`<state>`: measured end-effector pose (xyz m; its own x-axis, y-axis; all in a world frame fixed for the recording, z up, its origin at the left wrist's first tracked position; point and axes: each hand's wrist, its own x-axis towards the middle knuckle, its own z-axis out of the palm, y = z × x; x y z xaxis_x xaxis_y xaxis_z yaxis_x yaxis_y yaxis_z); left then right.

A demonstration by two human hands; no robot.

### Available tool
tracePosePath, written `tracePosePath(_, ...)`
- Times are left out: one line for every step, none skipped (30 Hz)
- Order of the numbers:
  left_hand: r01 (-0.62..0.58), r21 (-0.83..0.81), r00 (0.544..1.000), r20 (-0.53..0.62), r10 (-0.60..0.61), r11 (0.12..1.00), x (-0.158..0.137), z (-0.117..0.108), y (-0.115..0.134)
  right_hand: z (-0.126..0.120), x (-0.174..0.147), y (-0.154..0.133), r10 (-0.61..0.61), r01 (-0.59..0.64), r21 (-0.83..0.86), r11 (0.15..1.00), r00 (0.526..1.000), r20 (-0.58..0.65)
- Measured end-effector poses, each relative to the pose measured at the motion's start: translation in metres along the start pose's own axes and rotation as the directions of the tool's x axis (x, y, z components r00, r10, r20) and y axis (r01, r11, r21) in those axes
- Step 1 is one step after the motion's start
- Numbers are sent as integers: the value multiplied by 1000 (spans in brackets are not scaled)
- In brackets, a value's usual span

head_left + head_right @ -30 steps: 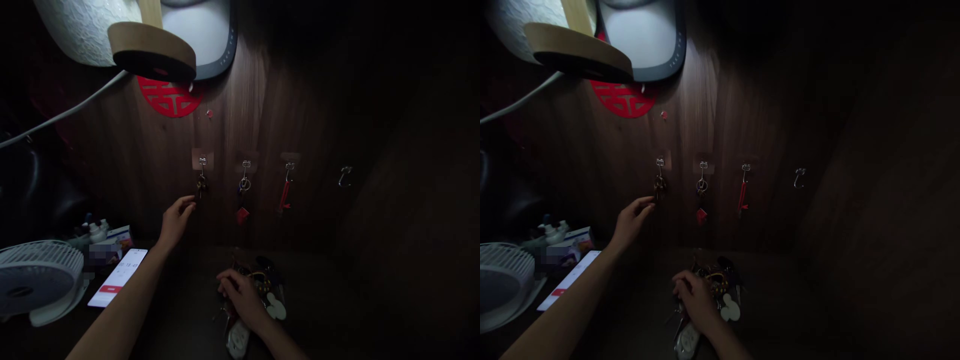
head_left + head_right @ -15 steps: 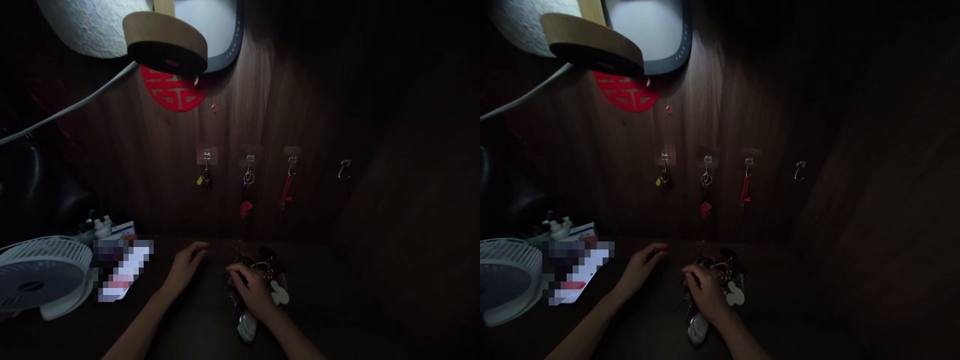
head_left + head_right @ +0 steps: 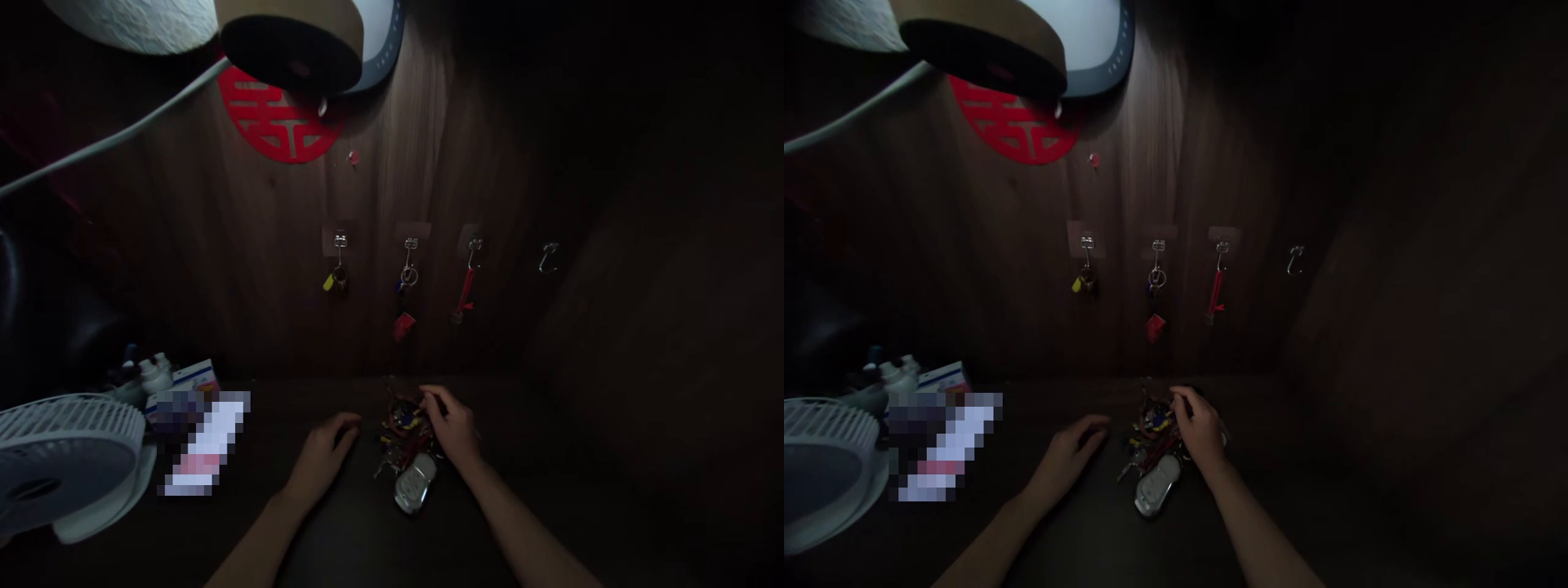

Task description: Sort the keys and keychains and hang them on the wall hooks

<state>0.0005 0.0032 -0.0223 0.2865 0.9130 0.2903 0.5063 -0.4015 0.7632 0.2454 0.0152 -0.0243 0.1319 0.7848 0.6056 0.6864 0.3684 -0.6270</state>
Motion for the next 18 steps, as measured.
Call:
tracePosePath(-9, 5, 1000, 9, 8, 1000, 0, 0, -1, -1, 1, 2, -3, 3, -23, 1000, 1000, -13)
tracePosePath(-18, 11, 1000, 18, 17, 1000, 0, 1, -1, -2, 1, 4, -7, 6, -45, 999, 1000, -22)
tracePosePath(-26, 14, 999, 28, 26, 1000, 0, 1, -2, -2, 2, 5, -10, 9, -67, 998, 1000, -27)
tracePosePath(-38, 19, 999, 37, 37, 999, 0, 2, -2, -2, 2, 6, -15, 13, -87, 996, 999, -29)
tracePosePath(-55, 26, 997, 46, 54, 998, 0, 3, -2, -1, 2, 6, -20, 17, -107, 994, 999, -28)
tracePosePath(-79, 34, 996, 53, 77, 996, 0, 4, -1, -1, 2, 7, -27, 23, -125, 992, 999, -25)
tracePosePath(-109, 41, 993, 60, 106, 993, -1, 5, -1, 0, 2, 7, -32, 29, -140, 990, 999, -22)
tracePosePath(-142, 45, 988, 68, 139, 989, -1, 6, 0, 0, 2, 7, -37, 34, -150, 988, 999, -20)
tracePosePath(-176, 45, 982, 76, 172, 983, -2, 7, 1, 0, 3, 8, -40, 36, -156, 987, 999, -20)
tracePosePath(-208, 43, 975, 87, 203, 977, -2, 8, 2, 0, 3, 9, -39, 35, -159, 987, 999, -20)
tracePosePath(-232, 38, 969, 101, 228, 972, -3, 9, 4, 0, 3, 9, -35, 31, -161, 987, 999, -21)
tracePosePath(-254, 35, 962, 117, 249, 967, -3, 11, 5, 0, 4, 10, -29, 25, -161, 987, 999, -23)
tracePosePath(-274, 35, 954, 132, 267, 961, -4, 12, 6, -1, 4, 11, -24, 20, -160, 987, 999, -23)
tracePosePath(-293, 37, 947, 149, 284, 955, -5, 14, 8, -1, 5, 12, -18, 14, -159, 987, 1000, -23)
tracePosePath(-310, 42, 940, 166, 300, 950, -6, 15, 9, -2, 5, 12, -13, 9, -156, 988, 1000, -23)
tracePosePath(-326, 49, 933, 181, 312, 944, -6, 16, 11, -2, 6, 13, -8, 4, -154, 988, 1000, -22)
tracePosePath(-338, 59, 927, 195, 321, 939, -7, 18, 12, -2, 6, 13, -3, 0, -151, 989, 1000, -23)
tracePosePath(-348, 72, 922, 209, 327, 935, -7, 19, 13, -2, 6, 13, 1, -5, -148, 989, 1000, -23)
